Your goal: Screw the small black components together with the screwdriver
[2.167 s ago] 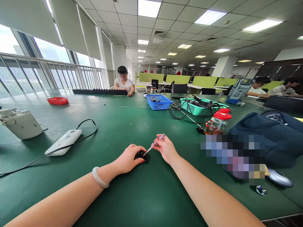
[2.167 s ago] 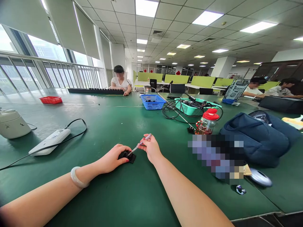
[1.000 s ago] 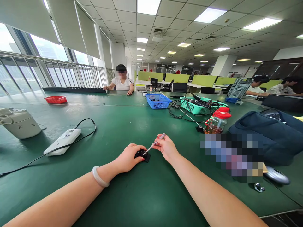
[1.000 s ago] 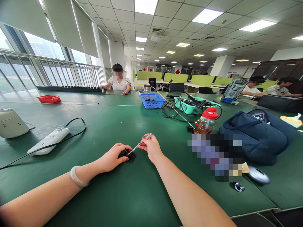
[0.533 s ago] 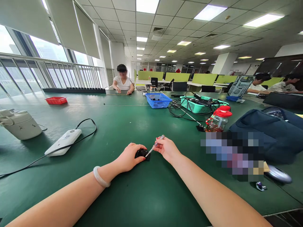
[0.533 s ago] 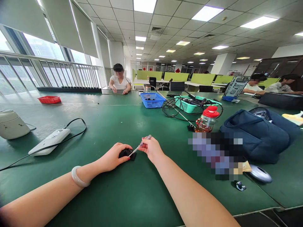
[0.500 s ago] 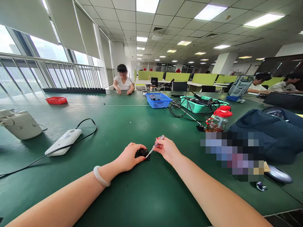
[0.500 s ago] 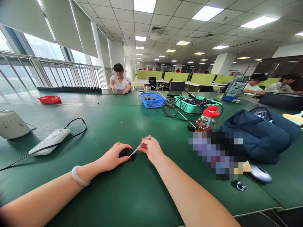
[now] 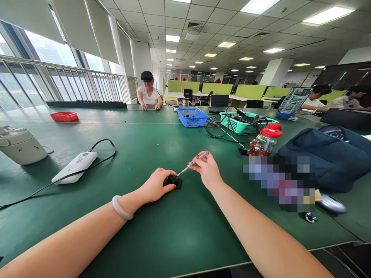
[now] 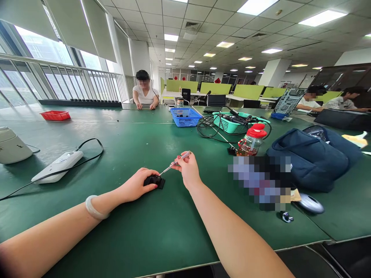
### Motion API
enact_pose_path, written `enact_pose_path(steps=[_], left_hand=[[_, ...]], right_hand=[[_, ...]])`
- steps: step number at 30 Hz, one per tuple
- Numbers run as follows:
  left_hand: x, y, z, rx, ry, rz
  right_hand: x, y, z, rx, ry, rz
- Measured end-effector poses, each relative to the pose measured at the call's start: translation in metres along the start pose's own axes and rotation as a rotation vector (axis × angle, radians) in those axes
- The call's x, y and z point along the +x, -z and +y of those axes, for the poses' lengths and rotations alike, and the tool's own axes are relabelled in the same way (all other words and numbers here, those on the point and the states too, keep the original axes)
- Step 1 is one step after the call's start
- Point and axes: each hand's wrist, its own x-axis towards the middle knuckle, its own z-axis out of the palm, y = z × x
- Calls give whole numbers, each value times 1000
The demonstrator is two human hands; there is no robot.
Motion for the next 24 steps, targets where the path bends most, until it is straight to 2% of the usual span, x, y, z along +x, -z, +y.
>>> enact_pose_path(steps=[6, 16, 24], left_hand=[[0, 0, 1, 4, -15, 7], [0, 0, 0, -1, -15, 10], [0, 2, 3, -16, -25, 4]], right_hand=[[1, 1, 6, -17, -23, -18], [6, 3, 9, 28, -229, 57], [5, 4, 8, 55, -301, 57]])
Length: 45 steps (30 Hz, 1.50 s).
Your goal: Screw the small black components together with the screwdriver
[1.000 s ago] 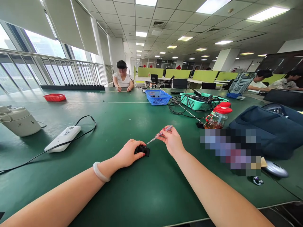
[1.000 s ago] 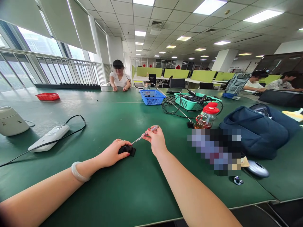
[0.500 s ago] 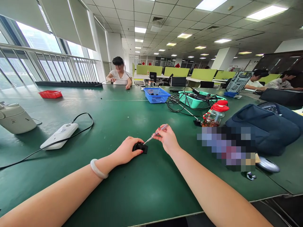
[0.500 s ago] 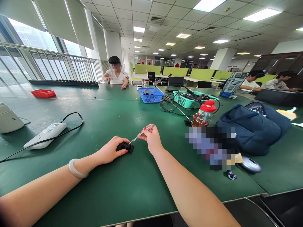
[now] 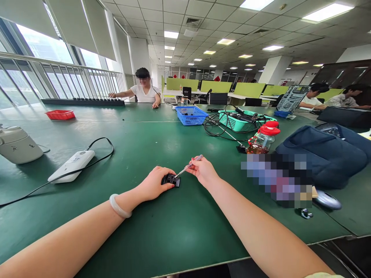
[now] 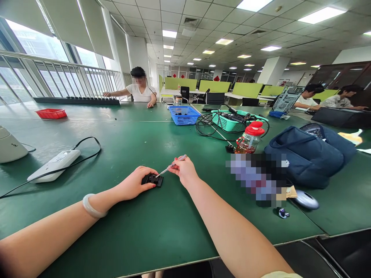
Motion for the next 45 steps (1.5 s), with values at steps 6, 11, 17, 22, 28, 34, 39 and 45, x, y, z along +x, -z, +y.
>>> enact_pose_path(steps=[6, 11, 17, 22, 28, 34, 39, 45], left_hand=[[-1, 1, 2, 2, -7, -4], [0, 1, 0, -14, -18, 3], [0, 1, -3, -28, -46, 25], [0, -1, -3, -28, -77, 39], [0, -1, -4, -15, -80, 53], [-1, 0, 0, 10, -97, 62], [-2, 1, 2, 26, -115, 64], [-2, 1, 1, 42, -134, 57]], right_hand=[[-3, -3, -2, -14, -28, 3], [-6, -6, -4, -29, 7, 2], [-13, -10, -3, -58, 357, -113], [-13, -9, 0, -125, 428, -202], [-16, -10, -3, -201, 459, -240], [-11, -11, -4, -186, 396, -268], [-7, -10, -5, -167, 352, -270], [-9, -11, -8, -201, 389, -292]])
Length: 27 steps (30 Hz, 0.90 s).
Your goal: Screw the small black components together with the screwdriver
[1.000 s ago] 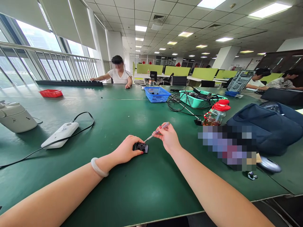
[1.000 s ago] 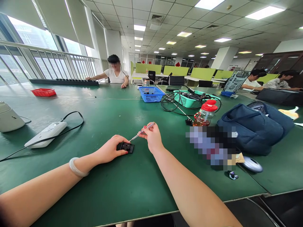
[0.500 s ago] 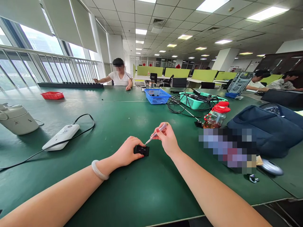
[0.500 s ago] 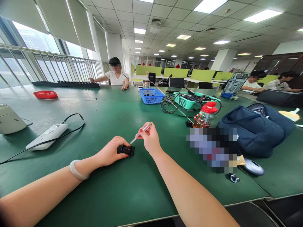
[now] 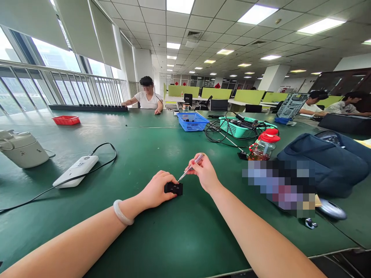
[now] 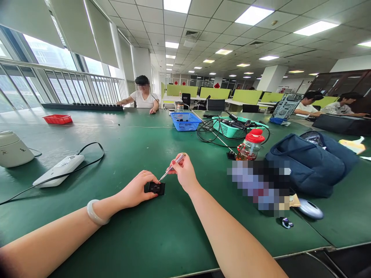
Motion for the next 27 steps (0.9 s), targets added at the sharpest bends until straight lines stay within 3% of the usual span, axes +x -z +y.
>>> enact_pose_path(steps=[8, 19, 22, 27], left_hand=[[-1, 1, 2, 11, 7, -12], [-2, -1, 3, 24, -32, 28], [-2, 0, 5, 0, -38, 29], [-2, 2, 6, -3, -18, -13]], right_hand=[[-4, -2, -9, -123, 91, -77], [-33, -19, -22, -639, 497, -276], [-32, -19, -21, -583, 469, -250], [-21, -15, -16, -311, 306, -146]])
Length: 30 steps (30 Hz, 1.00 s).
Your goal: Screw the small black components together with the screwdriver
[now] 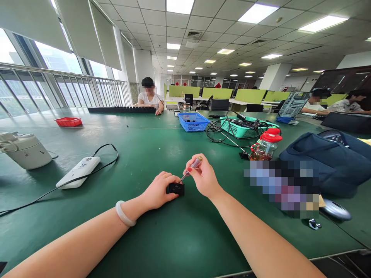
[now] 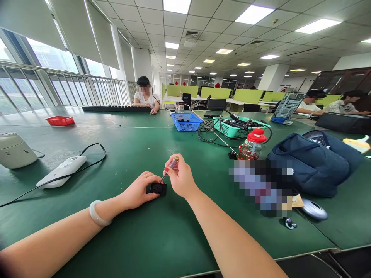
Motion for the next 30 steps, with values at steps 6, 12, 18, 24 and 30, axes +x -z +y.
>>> enact_pose_path(steps=[6, 12, 18, 24, 30], left_hand=[[1, 0, -2, -4, 10, -14], [1, 0, -1, 28, 7, -12], [1, -2, -4, -6, 53, 18], [2, -4, -4, -4, 55, 28], [2, -4, -4, 1, 16, 14]], right_hand=[[7, 4, 10, 141, -164, 103], [7, 4, 18, 218, -263, 132], [5, 1, 16, 240, -206, 151], [2, 0, 12, 154, -90, 101], [2, 1, 13, 133, -89, 87]])
